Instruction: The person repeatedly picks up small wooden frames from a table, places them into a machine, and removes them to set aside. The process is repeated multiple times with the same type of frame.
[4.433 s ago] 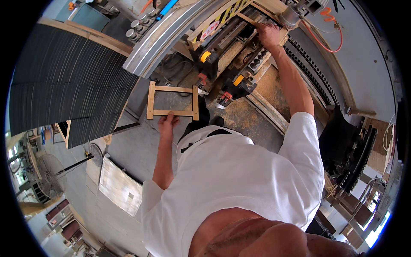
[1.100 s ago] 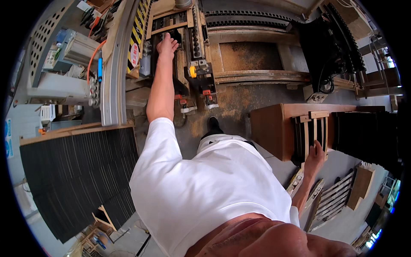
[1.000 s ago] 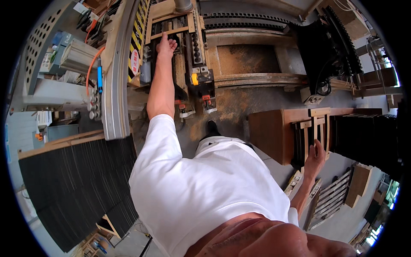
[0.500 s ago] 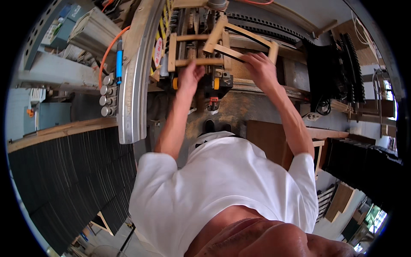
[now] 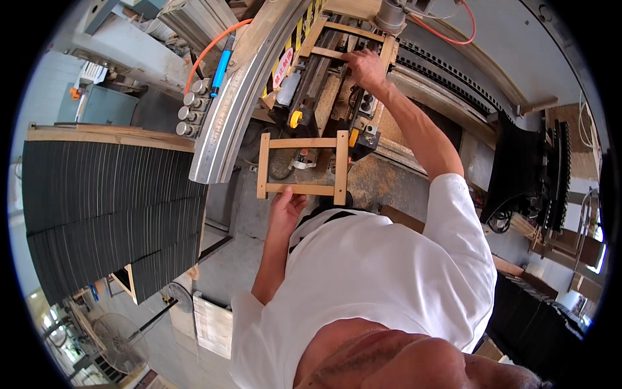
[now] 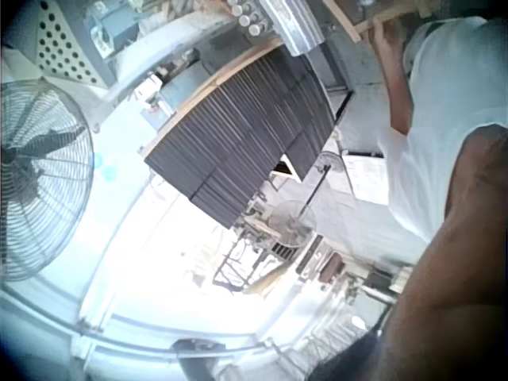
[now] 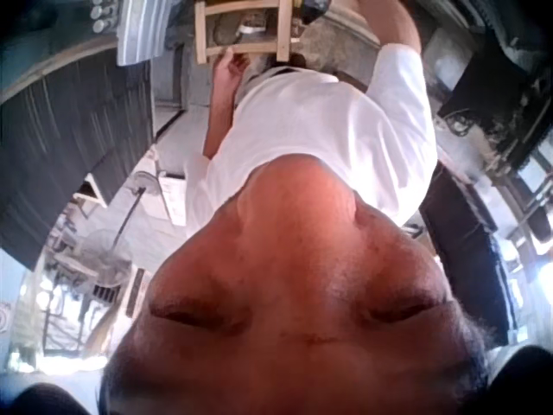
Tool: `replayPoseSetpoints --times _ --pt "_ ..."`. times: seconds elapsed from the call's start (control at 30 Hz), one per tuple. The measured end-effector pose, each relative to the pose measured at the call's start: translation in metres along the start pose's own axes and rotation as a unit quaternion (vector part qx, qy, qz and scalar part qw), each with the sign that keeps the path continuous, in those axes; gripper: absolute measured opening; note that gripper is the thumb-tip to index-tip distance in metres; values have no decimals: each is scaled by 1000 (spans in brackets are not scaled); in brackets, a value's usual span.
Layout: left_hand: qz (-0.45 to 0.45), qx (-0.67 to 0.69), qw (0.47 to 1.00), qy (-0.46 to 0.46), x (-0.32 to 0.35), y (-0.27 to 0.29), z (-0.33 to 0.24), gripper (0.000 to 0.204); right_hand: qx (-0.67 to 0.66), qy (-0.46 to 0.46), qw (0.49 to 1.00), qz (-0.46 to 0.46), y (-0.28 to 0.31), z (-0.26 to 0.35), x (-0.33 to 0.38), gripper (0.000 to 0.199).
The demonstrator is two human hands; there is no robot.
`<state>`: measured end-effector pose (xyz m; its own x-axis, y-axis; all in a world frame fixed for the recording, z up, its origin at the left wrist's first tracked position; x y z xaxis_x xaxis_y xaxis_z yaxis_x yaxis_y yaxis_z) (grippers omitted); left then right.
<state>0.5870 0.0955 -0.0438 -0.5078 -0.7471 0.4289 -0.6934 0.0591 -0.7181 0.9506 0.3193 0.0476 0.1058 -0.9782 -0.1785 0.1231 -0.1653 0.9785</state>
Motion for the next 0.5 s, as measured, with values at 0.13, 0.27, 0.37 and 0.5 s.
replayPoseSetpoints --times 0.13,0.27,0.37,0.5 --pt "-50 -31 998 -35 22 14 5 20 21 -25 999 13 -9 -34 -24 37" --pt "-109 -47 991 -61 33 33 19 21 17 -2 1000 -8 -14 -47 -27 33" --pt "-160 -44 984 -65 36 46 29 22 24 11 1000 -2 -10 -41 -28 31" --pt "-190 -46 979 -63 36 67 47 23 39 22 999 -5 -7 -41 -30 28"
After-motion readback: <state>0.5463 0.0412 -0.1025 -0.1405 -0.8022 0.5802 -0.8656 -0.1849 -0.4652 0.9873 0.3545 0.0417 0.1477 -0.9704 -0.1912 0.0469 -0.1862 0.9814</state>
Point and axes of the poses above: each hand's wrist, its own x-axis away from the middle knuckle, its own y-axis out of the back of the hand, z = x × y, the point moved 6 cm from there along -x, towards the middle knuckle, and after that the axes turned 14 degrees about z, right-handed, at the moved point
